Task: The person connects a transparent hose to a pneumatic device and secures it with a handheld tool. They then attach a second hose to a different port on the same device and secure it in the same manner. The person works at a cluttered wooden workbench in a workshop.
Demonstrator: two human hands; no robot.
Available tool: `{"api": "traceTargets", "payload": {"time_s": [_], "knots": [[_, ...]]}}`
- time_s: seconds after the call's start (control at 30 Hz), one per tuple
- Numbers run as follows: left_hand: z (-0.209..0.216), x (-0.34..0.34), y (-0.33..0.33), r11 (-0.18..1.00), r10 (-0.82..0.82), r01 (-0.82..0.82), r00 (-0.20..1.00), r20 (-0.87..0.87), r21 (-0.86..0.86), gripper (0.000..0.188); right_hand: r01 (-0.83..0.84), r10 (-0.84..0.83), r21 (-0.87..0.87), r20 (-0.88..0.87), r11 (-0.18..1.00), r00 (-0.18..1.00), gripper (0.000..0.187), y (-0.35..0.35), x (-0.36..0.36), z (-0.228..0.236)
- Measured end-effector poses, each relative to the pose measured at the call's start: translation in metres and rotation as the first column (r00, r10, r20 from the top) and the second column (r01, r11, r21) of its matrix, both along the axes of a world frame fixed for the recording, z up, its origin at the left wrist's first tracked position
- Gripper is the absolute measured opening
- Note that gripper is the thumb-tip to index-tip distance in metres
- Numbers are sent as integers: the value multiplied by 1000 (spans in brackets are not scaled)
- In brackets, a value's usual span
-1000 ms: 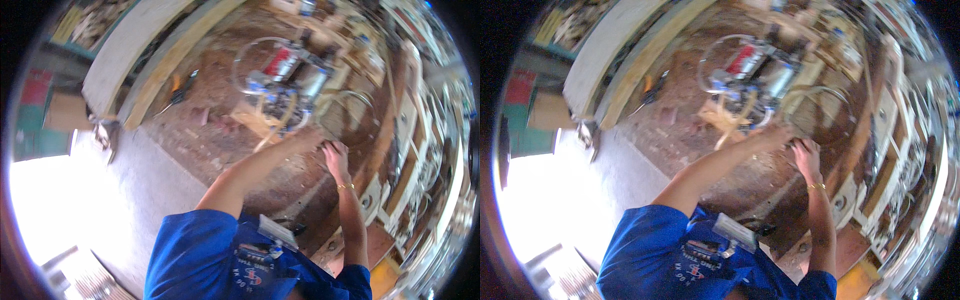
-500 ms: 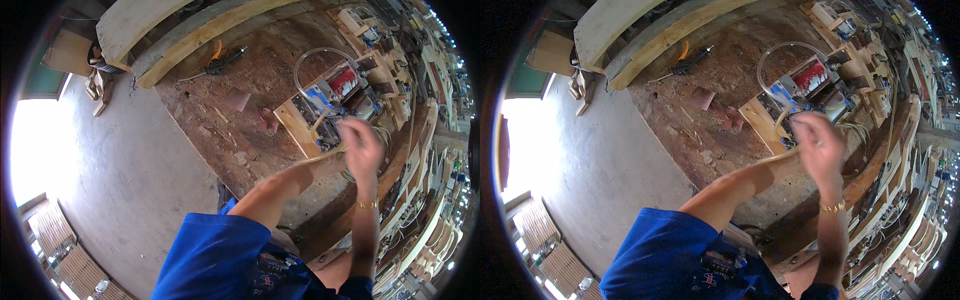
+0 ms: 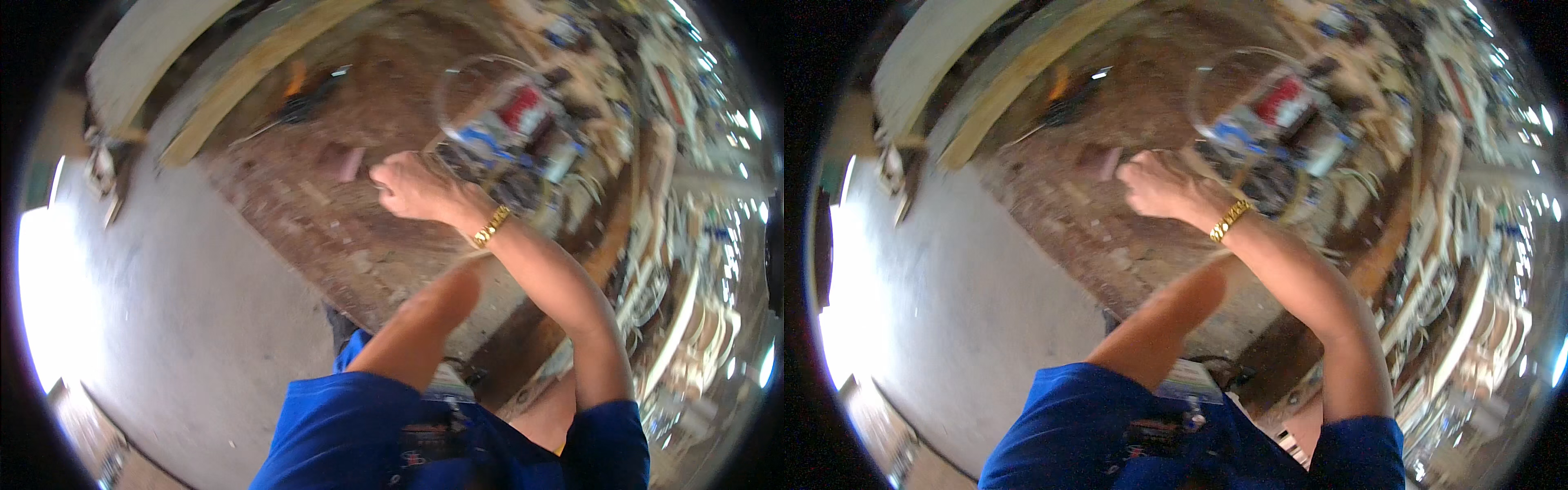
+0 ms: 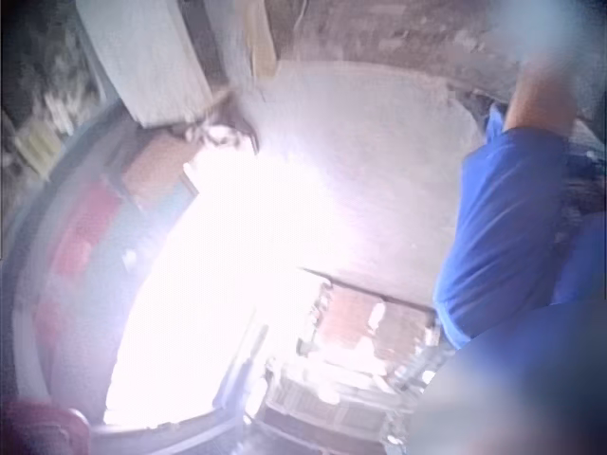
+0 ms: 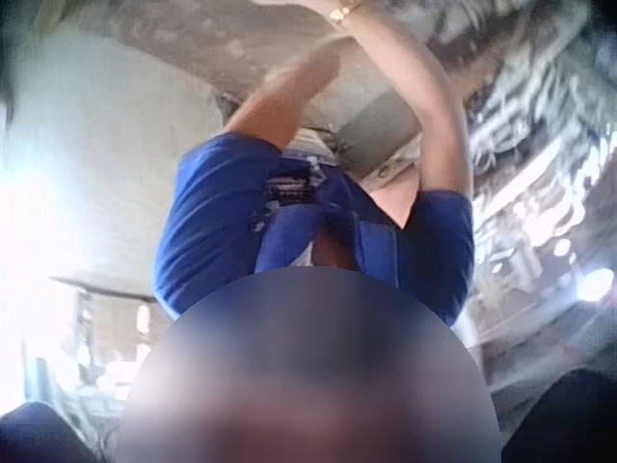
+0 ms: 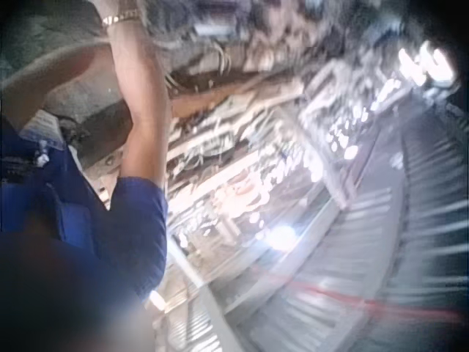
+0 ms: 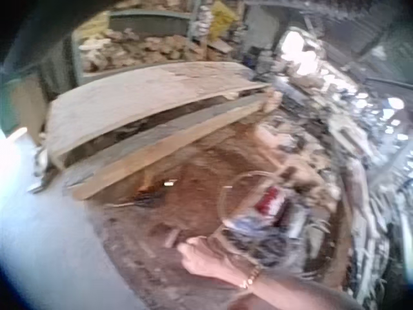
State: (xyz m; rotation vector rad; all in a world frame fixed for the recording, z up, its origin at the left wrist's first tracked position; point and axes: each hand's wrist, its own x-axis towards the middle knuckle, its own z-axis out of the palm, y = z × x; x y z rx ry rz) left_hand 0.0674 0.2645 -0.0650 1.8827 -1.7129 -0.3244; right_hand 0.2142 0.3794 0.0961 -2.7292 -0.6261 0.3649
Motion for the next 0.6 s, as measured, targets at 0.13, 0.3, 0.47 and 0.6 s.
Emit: {"api": "traceTargets", "payload": {"time_s": [0.13, 0.3, 0.47, 0.6], "knots": [[0, 5, -7, 998, -57, 57, 998, 21, 12, 30, 304, -321, 530, -63, 792, 945, 8, -120, -86, 90], [16, 12, -8, 985, -157, 145, 980, 122, 97, 29, 653, -470, 317, -491, 687, 733, 15, -234, -208, 80], [31, 20, -8, 962, -273, 267, 922, 273, 61, 20, 595, -533, -84, -557, 799, 637, 22, -251, -233, -25], [38, 24, -10, 970, -242, 238, 967, 80, 53, 22, 563, -566, -122, -346, 818, 748, 27, -256, -240, -58]]}}
